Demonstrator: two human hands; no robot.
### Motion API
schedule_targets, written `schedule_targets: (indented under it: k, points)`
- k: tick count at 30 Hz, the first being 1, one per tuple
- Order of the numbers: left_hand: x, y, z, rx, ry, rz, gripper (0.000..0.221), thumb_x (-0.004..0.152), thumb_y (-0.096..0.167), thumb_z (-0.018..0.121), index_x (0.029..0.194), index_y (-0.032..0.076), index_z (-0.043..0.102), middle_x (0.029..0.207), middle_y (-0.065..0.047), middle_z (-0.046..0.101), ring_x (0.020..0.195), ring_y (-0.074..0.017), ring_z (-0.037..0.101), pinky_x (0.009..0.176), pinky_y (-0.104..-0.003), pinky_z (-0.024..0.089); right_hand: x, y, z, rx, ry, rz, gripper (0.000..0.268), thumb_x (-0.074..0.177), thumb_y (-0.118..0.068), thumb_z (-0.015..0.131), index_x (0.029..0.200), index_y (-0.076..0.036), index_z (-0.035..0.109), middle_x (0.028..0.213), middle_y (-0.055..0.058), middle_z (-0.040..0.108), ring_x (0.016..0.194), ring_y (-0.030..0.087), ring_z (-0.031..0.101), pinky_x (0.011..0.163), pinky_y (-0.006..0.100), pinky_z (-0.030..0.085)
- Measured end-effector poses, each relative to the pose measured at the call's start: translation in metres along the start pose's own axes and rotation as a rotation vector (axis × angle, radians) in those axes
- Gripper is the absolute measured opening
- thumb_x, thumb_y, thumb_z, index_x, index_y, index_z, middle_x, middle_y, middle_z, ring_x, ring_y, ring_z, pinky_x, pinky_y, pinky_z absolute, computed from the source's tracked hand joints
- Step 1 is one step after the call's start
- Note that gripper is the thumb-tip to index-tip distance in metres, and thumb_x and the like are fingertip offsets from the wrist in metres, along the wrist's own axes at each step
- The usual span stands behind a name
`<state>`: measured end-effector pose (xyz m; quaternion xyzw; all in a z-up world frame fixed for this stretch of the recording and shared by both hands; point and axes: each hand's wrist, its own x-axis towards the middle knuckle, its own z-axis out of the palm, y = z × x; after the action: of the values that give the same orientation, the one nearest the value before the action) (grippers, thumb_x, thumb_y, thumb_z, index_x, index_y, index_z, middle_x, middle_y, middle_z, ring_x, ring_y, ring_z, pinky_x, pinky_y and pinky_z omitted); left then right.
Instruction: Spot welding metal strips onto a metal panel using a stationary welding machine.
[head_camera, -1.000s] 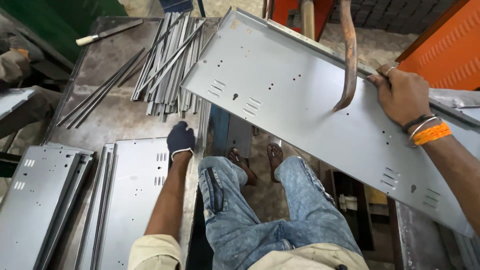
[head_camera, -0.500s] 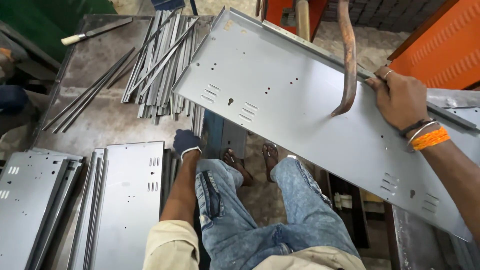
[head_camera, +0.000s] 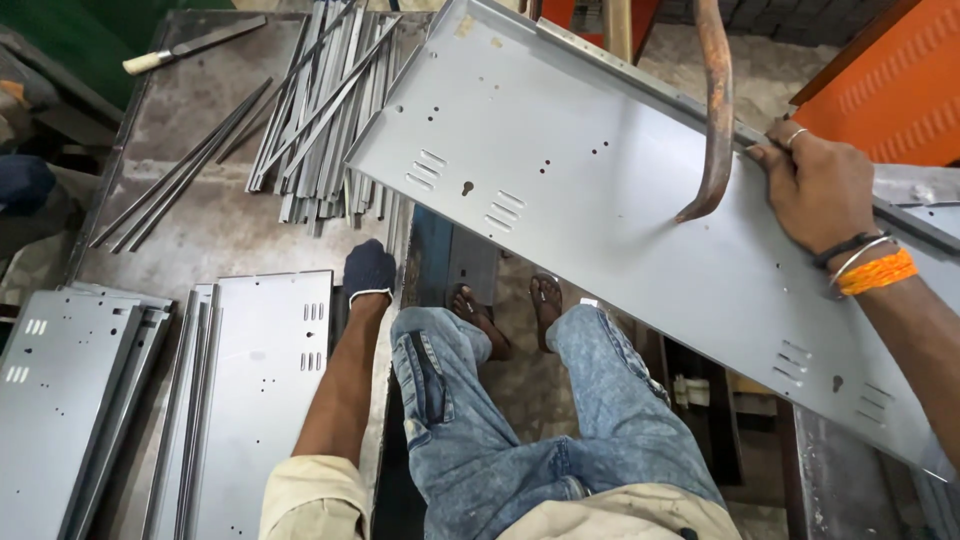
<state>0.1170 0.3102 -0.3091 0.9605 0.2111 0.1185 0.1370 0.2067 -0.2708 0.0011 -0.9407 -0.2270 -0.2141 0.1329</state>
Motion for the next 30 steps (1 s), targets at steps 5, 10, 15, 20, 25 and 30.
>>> schedule_targets:
  k: [5, 10, 15, 20, 25, 30]
  points:
    - [0.008, -0.02, 0.012, -0.019, 0.033, -0.041, 0.018, 0.088, 0.02, 0.066, 0.087, 0.002, 0.069, 0.09, -0.026, 0.072, 0.088, -0.0446, 0.07, 0.077, -0.055, 0.056, 0.001, 0.0, -0.002, -0.015, -0.029, 0.013, 0.024, 0.117, -0.025, 0.067, 0.115, -0.002, 0.072, 0.074, 0.021, 0.065, 0.07, 0.038, 0.067, 0.069, 0.047, 0.049]
    - [0.009, -0.011, -0.047, -0.027, 0.112, -0.138, 0.019, 0.096, 0.019, 0.063, 0.097, 0.0, 0.065, 0.091, -0.027, 0.072, 0.085, -0.0444, 0.071, 0.075, -0.055, 0.055, -0.001, 0.002, 0.0, -0.008, -0.011, -0.011, 0.025, 0.118, -0.025, 0.067, 0.113, -0.001, 0.071, 0.073, 0.02, 0.065, 0.071, 0.038, 0.066, 0.07, 0.047, 0.049]
    - [0.011, -0.051, -0.017, -1.009, -0.244, -0.48, 0.022, 0.099, 0.018, 0.059, 0.112, 0.001, 0.059, 0.071, -0.007, 0.062, 0.058, -0.0192, 0.058, 0.051, -0.034, 0.045, -0.004, 0.011, 0.004, -0.002, -0.006, -0.033, 0.026, 0.121, -0.023, 0.065, 0.105, -0.003, 0.068, 0.078, 0.018, 0.066, 0.075, 0.037, 0.067, 0.068, 0.044, 0.049]
    - [-0.045, -0.028, -0.054, -1.627, -0.383, -0.506, 0.025, 0.105, 0.021, 0.057, 0.116, 0.001, 0.066, 0.07, 0.003, 0.054, 0.053, -0.0078, 0.045, 0.046, -0.025, 0.037, 0.001, -0.001, -0.005, 0.014, -0.003, -0.01, 0.023, 0.118, -0.024, 0.065, 0.111, -0.004, 0.073, 0.076, 0.019, 0.066, 0.072, 0.037, 0.067, 0.068, 0.046, 0.05]
    - [-0.101, 0.003, -0.16, -1.597, -0.107, -0.33, 0.028, 0.104, 0.021, 0.057, 0.125, 0.006, 0.067, 0.078, 0.005, 0.058, 0.06, -0.0046, 0.049, 0.051, -0.022, 0.039, 0.008, 0.002, -0.005, -0.003, 0.012, -0.016, 0.026, 0.117, -0.027, 0.064, 0.111, -0.003, 0.073, 0.081, 0.019, 0.069, 0.077, 0.038, 0.068, 0.074, 0.048, 0.051]
    - [-0.096, -0.087, -0.22, -1.159, 0.189, -0.155, 0.023, 0.109, 0.022, 0.062, 0.122, 0.005, 0.072, 0.094, 0.003, 0.067, 0.077, -0.004, 0.057, 0.066, -0.02, 0.047, 0.029, 0.002, -0.011, 0.014, -0.034, -0.109, 0.032, 0.111, -0.032, 0.062, 0.118, -0.004, 0.074, 0.094, 0.021, 0.072, 0.087, 0.04, 0.069, 0.075, 0.05, 0.052]
